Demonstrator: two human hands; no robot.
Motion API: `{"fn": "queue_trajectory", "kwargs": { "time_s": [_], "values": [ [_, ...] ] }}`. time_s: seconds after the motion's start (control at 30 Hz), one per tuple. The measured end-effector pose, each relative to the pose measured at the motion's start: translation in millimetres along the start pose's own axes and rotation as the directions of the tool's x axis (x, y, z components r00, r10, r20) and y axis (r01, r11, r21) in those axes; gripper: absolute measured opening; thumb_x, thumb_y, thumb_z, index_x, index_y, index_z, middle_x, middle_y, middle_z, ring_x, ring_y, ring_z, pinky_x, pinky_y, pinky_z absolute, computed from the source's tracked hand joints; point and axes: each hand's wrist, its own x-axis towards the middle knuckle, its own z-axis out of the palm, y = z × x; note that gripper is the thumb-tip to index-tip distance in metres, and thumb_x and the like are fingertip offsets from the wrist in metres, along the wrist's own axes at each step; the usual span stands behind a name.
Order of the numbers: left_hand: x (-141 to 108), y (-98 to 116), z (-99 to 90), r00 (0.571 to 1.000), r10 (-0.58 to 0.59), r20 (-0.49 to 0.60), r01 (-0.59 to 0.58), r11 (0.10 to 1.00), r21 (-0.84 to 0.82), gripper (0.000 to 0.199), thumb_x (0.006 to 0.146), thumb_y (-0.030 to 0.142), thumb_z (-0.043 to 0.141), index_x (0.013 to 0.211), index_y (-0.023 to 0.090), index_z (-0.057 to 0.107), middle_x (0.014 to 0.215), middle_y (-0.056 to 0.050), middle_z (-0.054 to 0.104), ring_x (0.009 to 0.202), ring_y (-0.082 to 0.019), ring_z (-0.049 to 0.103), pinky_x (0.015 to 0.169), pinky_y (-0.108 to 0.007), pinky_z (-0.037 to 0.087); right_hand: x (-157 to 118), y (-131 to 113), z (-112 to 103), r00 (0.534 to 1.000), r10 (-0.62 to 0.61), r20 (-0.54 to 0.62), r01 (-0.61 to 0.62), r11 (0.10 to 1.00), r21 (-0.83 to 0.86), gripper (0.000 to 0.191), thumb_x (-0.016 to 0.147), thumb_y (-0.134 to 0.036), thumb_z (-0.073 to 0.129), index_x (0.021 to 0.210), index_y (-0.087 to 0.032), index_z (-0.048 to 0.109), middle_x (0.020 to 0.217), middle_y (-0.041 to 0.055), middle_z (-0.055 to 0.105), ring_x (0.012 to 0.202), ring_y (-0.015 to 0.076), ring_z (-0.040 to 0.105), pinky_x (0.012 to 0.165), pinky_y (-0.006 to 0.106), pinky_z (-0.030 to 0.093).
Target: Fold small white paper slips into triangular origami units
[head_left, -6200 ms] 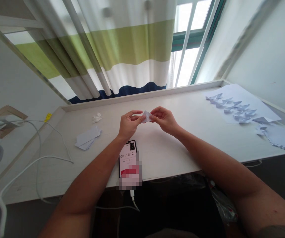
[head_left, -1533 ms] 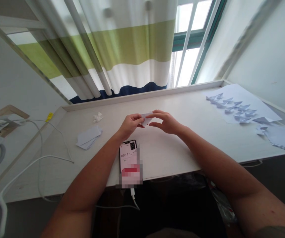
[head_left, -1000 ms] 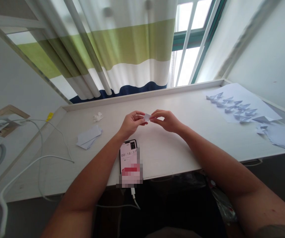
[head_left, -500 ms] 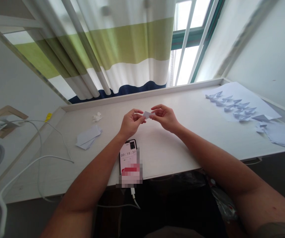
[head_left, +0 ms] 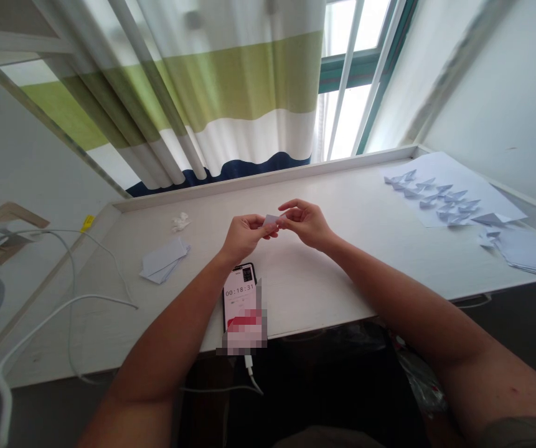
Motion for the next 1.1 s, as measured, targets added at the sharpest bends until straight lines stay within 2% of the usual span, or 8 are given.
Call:
{"fn": "queue_trajectory", "kwargs": {
  "time_s": [0.17,0.37,0.6,0.77,0.87,0.97,1.1],
  "values": [
    [-1,1,-1.1,0.999,-0.048,-0.012,0.048,0.999,-0.012,0.049,0.072,0.058,0.099,0.091,0.015,0.084,0.089,-0.012,0.085,0.076,-0.023,0.082,0.072,-0.034,0.062,1,2,-2,0.998,0.050,-0.032,-0.050,0.999,-0.006,0.059,0.070,-0.062,0.099,0.103,-0.021,0.075,0.077,0.0016,0.079,0.074,0.0190,0.074,0.076,0.038,0.062],
    [1,-3,-2.6,0.998,-0.070,0.005,0.070,0.997,0.015,0.053,0.078,0.064,0.093,0.092,0.014,0.081,0.090,-0.014,0.085,0.079,-0.025,0.082,0.070,-0.035,0.062,1,3,-1,1.000,0.018,-0.020,-0.018,1.000,-0.003,0.056,0.073,-0.062,0.097,0.105,-0.021,0.076,0.084,0.0029,0.080,0.078,0.0198,0.075,0.078,0.038,0.063],
    [1,-4,-1.7,1.000,-0.026,0.016,0.025,0.998,0.062,0.039,0.076,0.050,0.096,0.085,0.017,0.079,0.086,-0.009,0.083,0.082,-0.021,0.079,0.071,-0.031,0.057,1,3,-2,0.999,0.010,-0.036,-0.012,0.999,-0.033,0.052,0.073,-0.061,0.097,0.100,-0.021,0.076,0.081,0.0031,0.080,0.076,0.0201,0.075,0.075,0.038,0.062],
    [2,-5,-2.0,0.998,-0.029,0.056,0.026,0.999,0.045,0.040,0.080,0.055,0.092,0.085,0.016,0.082,0.085,-0.010,0.083,0.079,-0.020,0.077,0.073,-0.033,0.055,0,3,-1,0.999,-0.032,-0.012,0.032,0.998,-0.052,0.049,0.078,-0.060,0.094,0.101,-0.021,0.077,0.080,0.0029,0.079,0.074,0.0198,0.075,0.072,0.037,0.061],
    [2,-6,-1.6,0.999,-0.013,0.036,0.012,0.999,0.030,0.042,0.080,0.056,0.092,0.081,0.016,0.080,0.082,-0.010,0.083,0.077,-0.020,0.075,0.075,-0.034,0.054,-1,2,2,0.998,-0.067,-0.011,0.066,0.995,-0.077,0.050,0.079,-0.062,0.092,0.103,-0.022,0.076,0.081,0.0025,0.079,0.075,0.0203,0.075,0.074,0.038,0.063],
    [1,-5,0.2,1.000,-0.004,0.019,0.004,1.000,0.007,0.045,0.080,0.059,0.093,0.084,0.017,0.080,0.083,-0.010,0.083,0.078,-0.020,0.076,0.076,-0.034,0.055,-3,-1,4,0.990,-0.134,-0.043,0.124,0.977,-0.171,0.047,0.082,-0.063,0.091,0.098,-0.023,0.074,0.085,0.0034,0.080,0.079,0.0215,0.077,0.079,0.041,0.065],
    [0,-6,2.9,0.998,-0.021,0.056,0.023,0.999,-0.034,0.052,0.082,0.066,0.089,0.092,0.016,0.078,0.089,-0.011,0.084,0.084,-0.024,0.081,0.079,-0.036,0.057,-5,-7,3,0.980,-0.193,-0.040,0.173,0.942,-0.289,0.045,0.086,-0.066,0.086,0.093,-0.023,0.075,0.088,0.0050,0.081,0.082,0.0232,0.079,0.083,0.043,0.068]
  ]
}}
